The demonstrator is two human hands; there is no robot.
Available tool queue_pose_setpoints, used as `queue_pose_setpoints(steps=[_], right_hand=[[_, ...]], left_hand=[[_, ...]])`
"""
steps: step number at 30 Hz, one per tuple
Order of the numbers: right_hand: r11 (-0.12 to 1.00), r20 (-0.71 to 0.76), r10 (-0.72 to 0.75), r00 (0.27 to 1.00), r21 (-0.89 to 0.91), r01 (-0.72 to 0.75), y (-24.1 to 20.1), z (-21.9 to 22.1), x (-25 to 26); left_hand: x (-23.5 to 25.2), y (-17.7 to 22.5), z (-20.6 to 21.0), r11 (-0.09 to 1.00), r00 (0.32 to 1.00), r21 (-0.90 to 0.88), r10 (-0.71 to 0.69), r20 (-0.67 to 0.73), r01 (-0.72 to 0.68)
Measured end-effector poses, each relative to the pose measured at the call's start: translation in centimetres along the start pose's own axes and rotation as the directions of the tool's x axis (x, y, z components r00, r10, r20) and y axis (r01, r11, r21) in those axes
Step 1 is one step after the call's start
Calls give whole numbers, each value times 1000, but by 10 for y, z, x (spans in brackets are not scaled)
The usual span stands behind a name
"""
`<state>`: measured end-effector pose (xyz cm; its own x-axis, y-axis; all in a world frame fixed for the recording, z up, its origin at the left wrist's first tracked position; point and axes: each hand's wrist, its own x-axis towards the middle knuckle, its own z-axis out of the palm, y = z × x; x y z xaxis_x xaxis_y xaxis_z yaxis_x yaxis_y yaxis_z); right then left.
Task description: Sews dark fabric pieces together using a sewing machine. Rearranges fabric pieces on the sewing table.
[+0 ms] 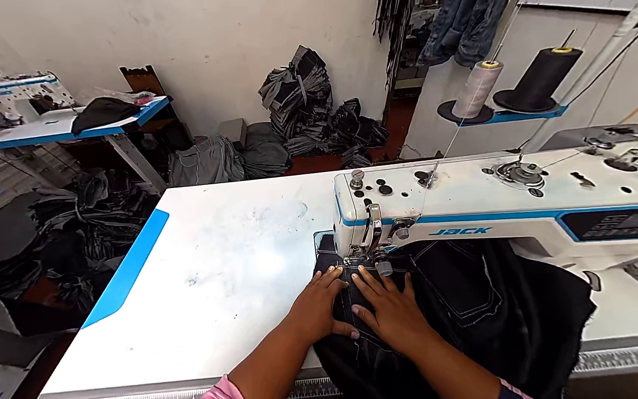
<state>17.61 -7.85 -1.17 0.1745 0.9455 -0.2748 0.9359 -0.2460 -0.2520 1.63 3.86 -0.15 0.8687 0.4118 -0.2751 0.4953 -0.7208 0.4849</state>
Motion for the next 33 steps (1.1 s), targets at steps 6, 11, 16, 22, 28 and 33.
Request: queue_pose_setpoints(steps=[6,11,16,22,28,33], right_hand=[[998,76,-57,995,18,56,2,-4,-7],[992,56,-120,991,31,119,5,3,-24],[995,80,-100,992,9,99,11,2,-7],[993,-2,-119,993,-5,119,18,-3,15],[994,-35,-106,994,-4,106,19,-16,34],[994,-95,-98,991,30,101,23,-21,49]], left_hand=[[-7,11,1,994,994,0,-105,36,105],[-11,10,7,989,989,-17,-145,-3,144],[3,7,0,980,981,31,-195,20,194],[23,-2,-11,979,980,52,-195,-32,197],[43,-9,-27,968,973,101,-228,-31,230],[57,-17,-36,966,972,111,-232,-49,236]])
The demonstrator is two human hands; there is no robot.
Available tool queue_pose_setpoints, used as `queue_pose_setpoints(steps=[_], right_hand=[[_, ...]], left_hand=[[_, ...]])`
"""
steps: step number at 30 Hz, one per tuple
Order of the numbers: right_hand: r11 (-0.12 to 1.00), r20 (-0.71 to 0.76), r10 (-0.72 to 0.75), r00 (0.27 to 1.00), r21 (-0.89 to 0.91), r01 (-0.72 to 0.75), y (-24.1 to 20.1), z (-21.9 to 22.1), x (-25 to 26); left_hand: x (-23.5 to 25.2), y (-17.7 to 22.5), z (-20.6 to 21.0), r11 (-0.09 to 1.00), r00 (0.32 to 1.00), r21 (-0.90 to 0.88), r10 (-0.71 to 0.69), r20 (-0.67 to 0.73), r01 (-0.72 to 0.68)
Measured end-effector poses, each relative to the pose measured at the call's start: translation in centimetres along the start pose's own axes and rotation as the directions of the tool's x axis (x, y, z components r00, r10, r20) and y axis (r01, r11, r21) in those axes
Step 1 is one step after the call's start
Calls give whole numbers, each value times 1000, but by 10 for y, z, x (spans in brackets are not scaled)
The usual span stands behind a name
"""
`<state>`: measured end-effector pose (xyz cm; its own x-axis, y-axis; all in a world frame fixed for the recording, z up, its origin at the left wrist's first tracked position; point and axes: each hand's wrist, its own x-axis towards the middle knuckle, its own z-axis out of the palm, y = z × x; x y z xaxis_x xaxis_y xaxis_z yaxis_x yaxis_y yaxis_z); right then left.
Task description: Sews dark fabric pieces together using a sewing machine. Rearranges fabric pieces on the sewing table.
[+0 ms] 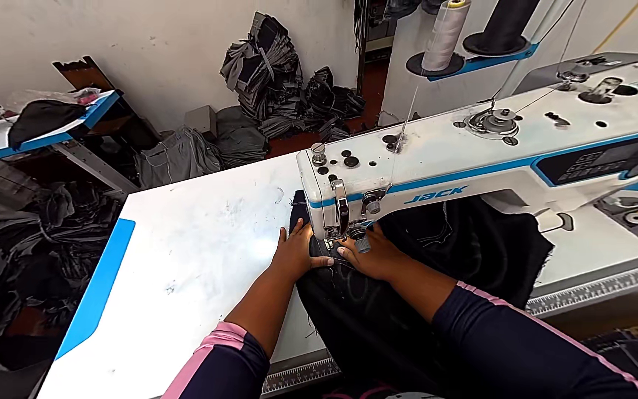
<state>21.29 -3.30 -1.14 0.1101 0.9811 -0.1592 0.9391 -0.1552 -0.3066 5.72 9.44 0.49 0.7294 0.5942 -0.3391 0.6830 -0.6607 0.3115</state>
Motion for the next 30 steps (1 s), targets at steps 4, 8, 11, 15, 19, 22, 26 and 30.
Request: queue_pose_setpoints(steps=[4,8,11,15,19,22,26,30], right_hand=[[1000,-7,18,1000,25,-18,4,-3,10],[999,-64,16,998,52,-12,5,-4,12],[998,-47,21,999,59,-18,4,-4,13],[997,-40,27,999,76,-24,1,-6,11],[998,61,61,996,11,-61,-1,-25,13],[982,226,174,959,-115,-151,-18,-62,7],[944,339,222,914,-308,-115,-29,-66,-16],[978,269,-8,963,-199,64,-17,-8,-48]], left_hand=[[8,-4,-4,1000,999,-21,21,-36,-22],[13,-9,-3,999,997,-13,36,-62,-37],[12,-11,0,998,990,-48,35,-134,-42],[-26,11,8,994,954,-2,103,-280,-108],[-104,62,55,828,823,21,560,-90,-561],[-108,31,79,625,612,208,780,-133,-752],[-120,-41,20,828,841,155,541,28,-538],[-140,-27,-25,968,972,118,212,98,-222]])
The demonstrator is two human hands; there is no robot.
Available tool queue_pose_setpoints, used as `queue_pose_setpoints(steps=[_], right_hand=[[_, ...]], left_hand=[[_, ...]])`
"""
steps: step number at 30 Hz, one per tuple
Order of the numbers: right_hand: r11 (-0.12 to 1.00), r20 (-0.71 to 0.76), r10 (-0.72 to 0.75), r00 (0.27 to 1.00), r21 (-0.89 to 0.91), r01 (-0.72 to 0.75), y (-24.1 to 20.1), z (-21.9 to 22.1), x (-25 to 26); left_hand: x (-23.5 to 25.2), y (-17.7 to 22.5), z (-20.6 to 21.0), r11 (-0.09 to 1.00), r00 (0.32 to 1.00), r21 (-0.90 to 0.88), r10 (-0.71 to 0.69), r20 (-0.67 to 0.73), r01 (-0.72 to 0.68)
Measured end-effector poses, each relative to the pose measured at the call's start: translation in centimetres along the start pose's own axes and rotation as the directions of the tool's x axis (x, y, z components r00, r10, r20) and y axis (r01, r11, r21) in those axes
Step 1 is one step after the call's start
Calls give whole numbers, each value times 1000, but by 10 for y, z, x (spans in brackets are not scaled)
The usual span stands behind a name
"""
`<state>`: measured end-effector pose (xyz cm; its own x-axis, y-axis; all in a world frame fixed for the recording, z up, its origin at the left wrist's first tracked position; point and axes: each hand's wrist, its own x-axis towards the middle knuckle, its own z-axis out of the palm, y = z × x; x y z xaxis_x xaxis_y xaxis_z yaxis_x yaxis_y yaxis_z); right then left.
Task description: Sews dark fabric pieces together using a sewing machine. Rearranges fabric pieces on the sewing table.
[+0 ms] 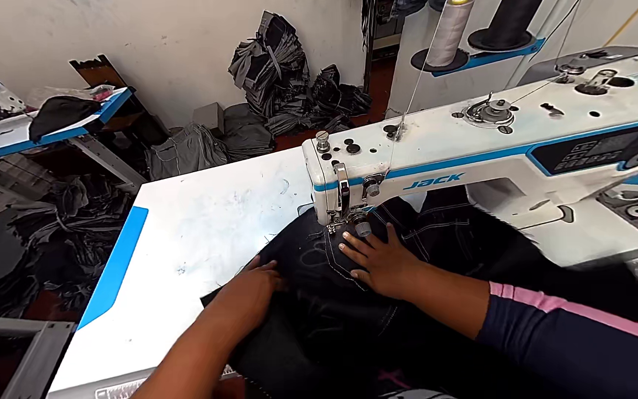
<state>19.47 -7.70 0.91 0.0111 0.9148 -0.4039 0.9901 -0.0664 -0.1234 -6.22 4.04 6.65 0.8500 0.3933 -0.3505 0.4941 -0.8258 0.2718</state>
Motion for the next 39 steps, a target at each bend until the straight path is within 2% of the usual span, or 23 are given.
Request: queue_pose_setpoints(steps=[1,2,3,5,8,11,16,25,27,29,31,32,33,34,36,38,39], right_hand=[[999,-40,-29,999,30,31,2,11,-3],[998,-76,-41,996,53,45,4,19,-6],[997,-94,-41,995,66,48,7,23,-7],[996,-122,-45,991,75,55,12,29,-10],[996,-116,-52,992,66,60,20,24,-8],[997,-139,-56,989,52,64,22,22,-3],[994,-211,-70,975,62,85,32,18,14],[997,-111,-4,994,72,12,32,-8,30],[997,-111,5,994,76,4,32,-10,32],[997,-124,8,992,80,1,32,-8,34],[997,-118,12,993,79,-3,33,-7,34],[997,-114,12,993,81,-3,33,-7,35],[996,-112,12,994,85,-2,33,-8,35],[996,-109,11,994,88,-2,33,-8,34],[997,-101,12,995,79,-4,33,-8,35],[998,-98,16,995,66,-9,33,-8,35],[998,-93,21,995,63,-15,33,-9,36]], left_hand=[[2,15,13,994,975,-9,106,-196,-110],[11,30,30,974,916,-15,208,-343,-226],[25,42,48,951,868,-20,272,-414,-308],[49,53,84,940,865,-39,296,-406,-340],[67,51,111,929,740,106,349,-574,-356],[76,44,109,917,699,137,376,-608,-375],[88,36,100,924,739,121,365,-566,-363],[116,5,92,874,655,160,454,-604,-459],[119,0,89,866,660,145,464,-591,-479],[117,-3,79,865,740,15,437,-512,-501],[110,1,55,838,867,-284,367,-338,-466],[106,7,42,822,906,-386,347,-243,-418],[96,19,23,842,952,-452,300,-59,-293],[85,39,8,891,968,-423,230,102,-167],[67,87,1,990,955,-128,96,281,-62],[57,124,19,993,925,96,24,379,-65],[56,130,32,989,930,134,12,368,-66]])
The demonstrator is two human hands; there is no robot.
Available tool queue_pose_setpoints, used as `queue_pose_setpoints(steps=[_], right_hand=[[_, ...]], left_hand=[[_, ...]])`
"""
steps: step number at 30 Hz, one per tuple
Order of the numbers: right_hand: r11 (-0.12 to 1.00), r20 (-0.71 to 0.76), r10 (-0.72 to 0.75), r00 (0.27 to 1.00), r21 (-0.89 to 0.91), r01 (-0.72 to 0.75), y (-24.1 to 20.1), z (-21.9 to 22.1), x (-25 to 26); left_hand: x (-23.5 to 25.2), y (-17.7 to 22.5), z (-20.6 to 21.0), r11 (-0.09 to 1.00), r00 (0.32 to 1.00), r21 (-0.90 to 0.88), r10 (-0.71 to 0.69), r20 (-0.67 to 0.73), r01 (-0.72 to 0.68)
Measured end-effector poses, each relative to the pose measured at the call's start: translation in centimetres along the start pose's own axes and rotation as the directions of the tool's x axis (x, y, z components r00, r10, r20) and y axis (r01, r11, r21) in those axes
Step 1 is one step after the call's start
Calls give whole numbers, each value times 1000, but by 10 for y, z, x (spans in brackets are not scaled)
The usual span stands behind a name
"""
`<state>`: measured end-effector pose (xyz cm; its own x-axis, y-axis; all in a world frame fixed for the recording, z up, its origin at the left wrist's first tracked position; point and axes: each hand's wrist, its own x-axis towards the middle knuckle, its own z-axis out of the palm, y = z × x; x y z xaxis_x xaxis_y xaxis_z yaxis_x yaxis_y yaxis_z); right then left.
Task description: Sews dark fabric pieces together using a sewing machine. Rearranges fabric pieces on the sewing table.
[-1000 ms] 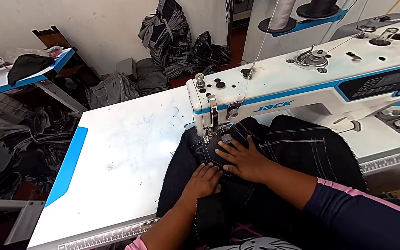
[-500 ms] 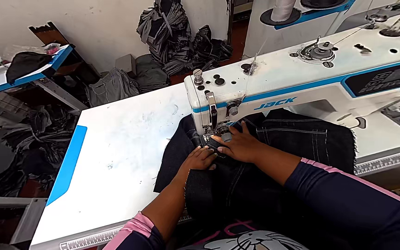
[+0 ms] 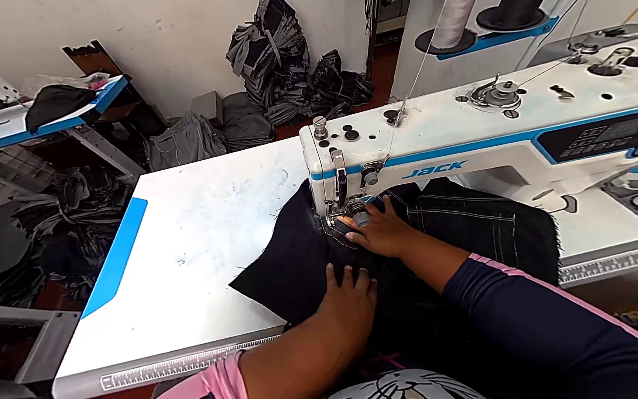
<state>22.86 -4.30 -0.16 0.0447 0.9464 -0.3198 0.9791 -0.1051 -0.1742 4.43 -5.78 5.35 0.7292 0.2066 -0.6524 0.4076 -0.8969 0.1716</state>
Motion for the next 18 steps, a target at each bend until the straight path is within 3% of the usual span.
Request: queue_pose_setpoints(steps=[5,11,15,18], right_hand=[[1000,14,12,1000,0,-12,-2,-1,-2],[999,20,36,999,6,-36,-3,-2,0],[996,65,49,997,-82,-43,-8,-14,-5],[997,-20,3,1000,-81,-4,-17,6,-23]], left_hand=[[-1,-14,35,994,983,-59,84,-163,-95],[-2,-16,60,986,912,-2,153,-381,-167],[-15,-65,60,964,824,43,247,-510,-263],[-43,-111,35,989,942,-137,12,-335,-61]])
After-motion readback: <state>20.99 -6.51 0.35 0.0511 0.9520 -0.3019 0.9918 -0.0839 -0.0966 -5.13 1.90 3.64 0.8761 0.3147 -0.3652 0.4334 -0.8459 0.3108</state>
